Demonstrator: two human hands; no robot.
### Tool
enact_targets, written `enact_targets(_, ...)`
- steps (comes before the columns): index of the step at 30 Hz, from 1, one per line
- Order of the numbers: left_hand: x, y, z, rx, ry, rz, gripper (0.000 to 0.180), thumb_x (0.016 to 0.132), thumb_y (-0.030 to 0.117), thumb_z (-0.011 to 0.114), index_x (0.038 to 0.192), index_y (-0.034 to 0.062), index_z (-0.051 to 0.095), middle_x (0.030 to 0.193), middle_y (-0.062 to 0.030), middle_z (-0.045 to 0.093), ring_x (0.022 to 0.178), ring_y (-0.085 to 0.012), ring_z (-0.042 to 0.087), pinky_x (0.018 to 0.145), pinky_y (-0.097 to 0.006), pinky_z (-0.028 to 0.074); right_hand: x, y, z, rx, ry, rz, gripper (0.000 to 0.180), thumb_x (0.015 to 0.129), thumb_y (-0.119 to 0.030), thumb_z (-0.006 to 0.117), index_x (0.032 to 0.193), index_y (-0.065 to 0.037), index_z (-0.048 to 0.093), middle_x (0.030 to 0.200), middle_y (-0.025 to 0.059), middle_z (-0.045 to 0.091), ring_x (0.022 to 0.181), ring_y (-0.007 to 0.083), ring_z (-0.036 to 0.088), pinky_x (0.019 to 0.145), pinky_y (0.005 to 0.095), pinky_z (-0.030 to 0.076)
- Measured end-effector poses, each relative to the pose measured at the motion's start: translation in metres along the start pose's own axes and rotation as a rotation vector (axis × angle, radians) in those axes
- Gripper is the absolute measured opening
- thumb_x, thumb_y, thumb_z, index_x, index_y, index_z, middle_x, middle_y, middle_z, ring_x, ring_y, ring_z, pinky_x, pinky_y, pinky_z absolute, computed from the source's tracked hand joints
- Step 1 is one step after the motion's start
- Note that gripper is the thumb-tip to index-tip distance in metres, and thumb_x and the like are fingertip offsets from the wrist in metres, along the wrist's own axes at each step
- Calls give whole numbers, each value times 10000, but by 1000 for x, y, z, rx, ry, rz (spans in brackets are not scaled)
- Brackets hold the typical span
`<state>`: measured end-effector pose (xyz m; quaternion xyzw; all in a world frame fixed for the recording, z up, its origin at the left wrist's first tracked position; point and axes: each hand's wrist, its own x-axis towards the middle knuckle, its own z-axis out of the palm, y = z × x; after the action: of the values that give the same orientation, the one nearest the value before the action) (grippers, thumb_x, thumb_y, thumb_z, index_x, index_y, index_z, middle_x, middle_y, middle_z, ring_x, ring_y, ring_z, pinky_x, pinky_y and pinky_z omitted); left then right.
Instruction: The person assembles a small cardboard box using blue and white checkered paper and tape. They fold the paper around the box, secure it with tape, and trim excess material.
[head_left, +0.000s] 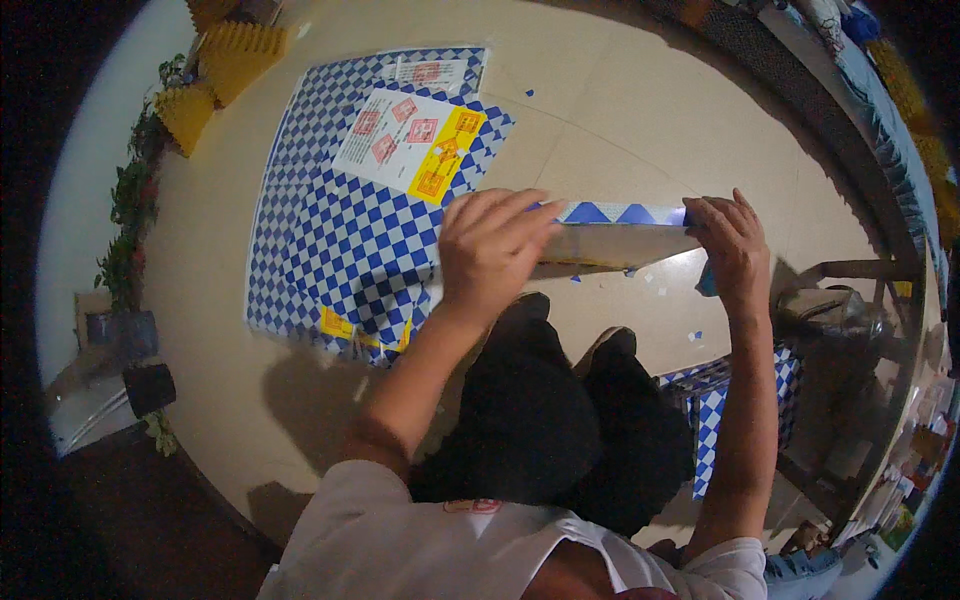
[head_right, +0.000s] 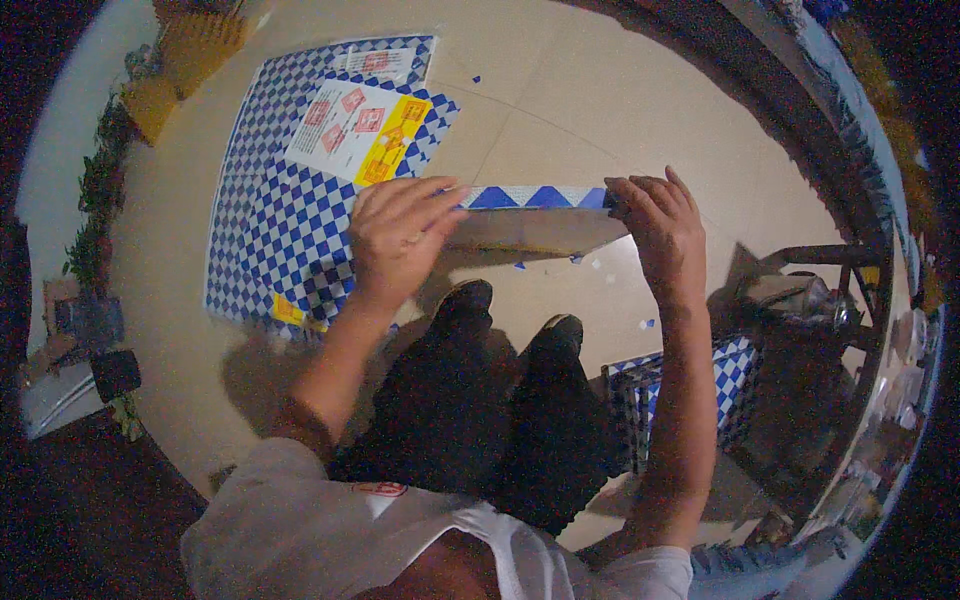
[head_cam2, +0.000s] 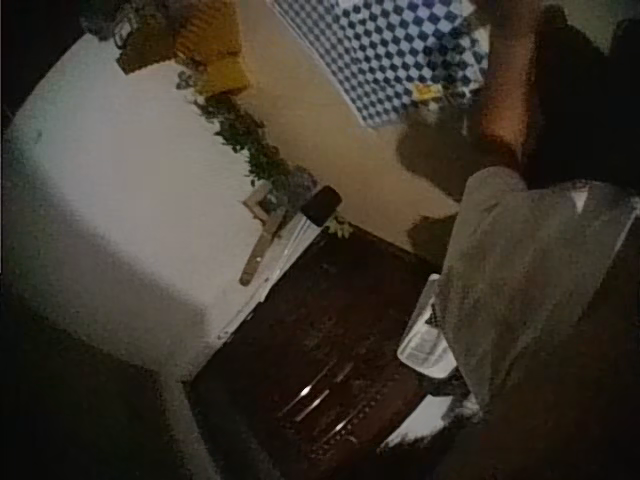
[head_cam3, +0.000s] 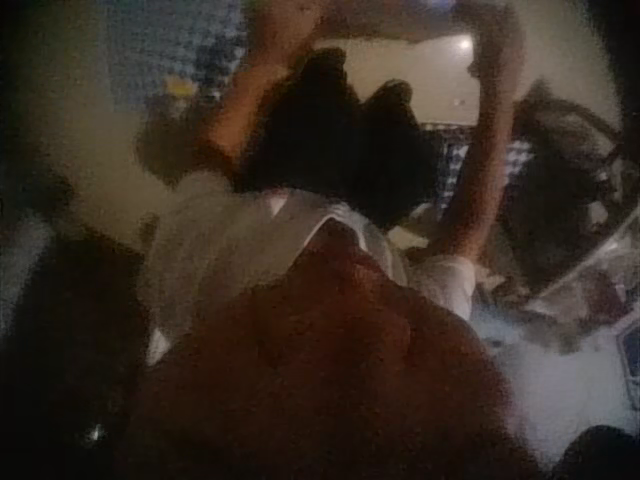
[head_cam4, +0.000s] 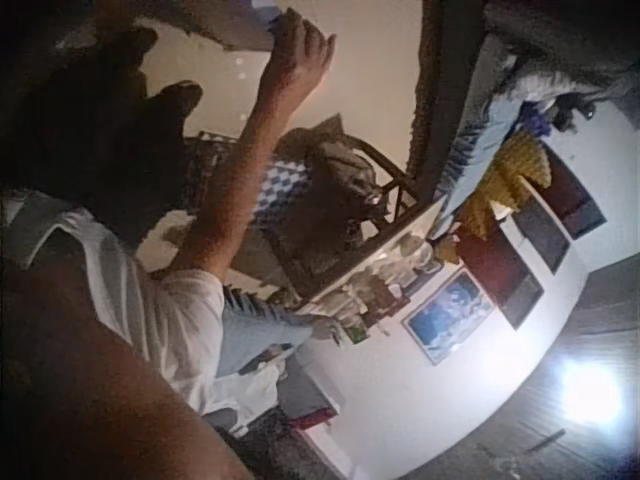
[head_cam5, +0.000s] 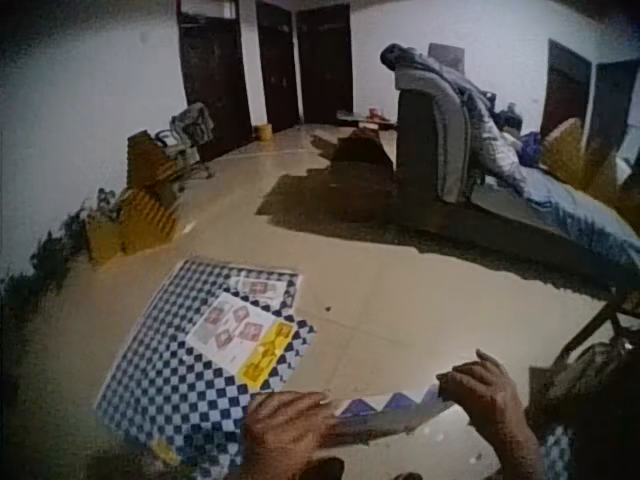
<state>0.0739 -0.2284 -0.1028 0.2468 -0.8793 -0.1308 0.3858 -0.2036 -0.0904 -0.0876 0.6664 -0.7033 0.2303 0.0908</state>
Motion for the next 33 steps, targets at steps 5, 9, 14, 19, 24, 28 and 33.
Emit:
enact_targets(5, -3, -22, -6, -323, 28, -190, 271, 781, -5, 789, 1044, 55, 779, 1114, -119, 739, 1003, -255, 697, 871, -337, 546, 21, 6, -1, 58, -25, 23, 317, 789, -71, 725, 1099, -139, 718, 1037, 60, 718, 1047, 247, 677, 1121, 497, 421)
enact_targets(9, -6, -30, 0, -461, 40, -288, 269, 787, -7, 786, 1048, 55, 778, 1145, -128, 732, 1062, -235, 694, 923, -337, 539, 33, 16, 0, 58, 10, 15, 307, 808, -76, 721, 1108, -141, 728, 1057, 59, 717, 1071, 238, 672, 1154, 499, 388)
enact_targets(14, -3, -34, 19, -529, 64, -315, 262, 797, -28, 774, 1054, 24, 761, 1188, -137, 719, 1101, -226, 687, 944, -325, 534, 28, 43, 14, 113, 63, -6, 342, 817, -111, 725, 1156, -152, 717, 1131, 60, 711, 1151, 261, 642, 1153, 488, 388)
enact_targets(19, -13, -44, 31, -605, 94, -453, 245, 821, -137, 690, 1043, -41, 732, 1176, -189, 709, 1095, -261, 672, 954, -350, 531, 12, 56, 20, 94, 269, 130, 416, 852, -155, 733, 1262, -169, 665, 1282, 71, 657, 1292, 280, 545, 1114, 433, 421)
enact_targets(24, -11, -41, 36, -557, 79, -426, 240, 850, -147, 611, 1063, -65, 685, 1240, -244, 664, 1141, -288, 642, 967, -369, 523, -108, 133, 62, 536, 696, 927, 273, 960, -115, 628, 1228, -72, 661, 1170, 116, 687, 1078, 204, 655, 916, 334, 517)
enact_targets(28, -13, -55, 35, -667, 65, -431, 207, 905, -92, 578, 1099, -84, 650, 1307, -257, 617, 1178, -292, 619, 1004, -383, 510, -266, 203, 140, 480, 359, 1380, 396, 926, -130, 620, 1313, -54, 594, 1070, 154, 693, 941, 211, 670, 842, 325, 535)
enact_targets(33, -18, -77, 23, -693, 30, -404, 199, 975, 40, 611, 1143, -66, 627, 1397, -262, 543, 1160, -280, 626, 1000, -361, 512, -309, 223, 186, 718, 285, 1615, 394, 938, -154, 629, 1317, -54, 586, 990, 141, 689, 827, 225, 690, 716, 338, 563)
